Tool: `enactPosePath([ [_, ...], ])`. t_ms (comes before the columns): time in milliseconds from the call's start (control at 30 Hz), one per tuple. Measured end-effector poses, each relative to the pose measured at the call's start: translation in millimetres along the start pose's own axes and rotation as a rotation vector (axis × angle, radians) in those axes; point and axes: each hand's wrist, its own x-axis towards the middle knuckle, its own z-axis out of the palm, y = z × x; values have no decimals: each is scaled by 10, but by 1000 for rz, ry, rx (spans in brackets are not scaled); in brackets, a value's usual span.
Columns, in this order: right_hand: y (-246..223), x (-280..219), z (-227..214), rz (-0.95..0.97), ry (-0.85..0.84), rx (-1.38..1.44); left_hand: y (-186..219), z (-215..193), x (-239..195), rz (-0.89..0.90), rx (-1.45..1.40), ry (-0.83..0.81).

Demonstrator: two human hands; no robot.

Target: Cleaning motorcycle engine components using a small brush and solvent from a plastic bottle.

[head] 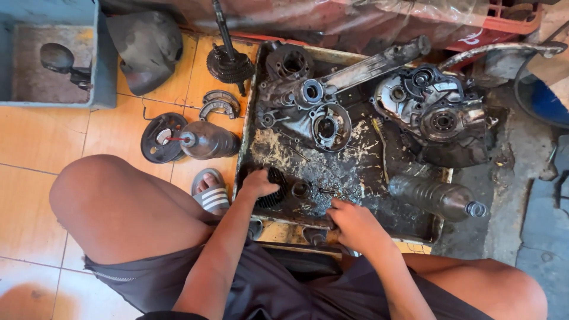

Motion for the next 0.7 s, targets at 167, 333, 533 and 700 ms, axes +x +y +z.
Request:
enactPosePath([
  [167,52,84,44,19,42,45,-141,246,147,26,59,108],
  [333,83,54,-67,40,104,106,26,163,-165,51,216,78],
  [533,190,32,-102,59,115,160,15,119,-417,48,206,76],
  [700,200,-174,-361,88,307,184,113,-31,-777,-121,-159,277],
])
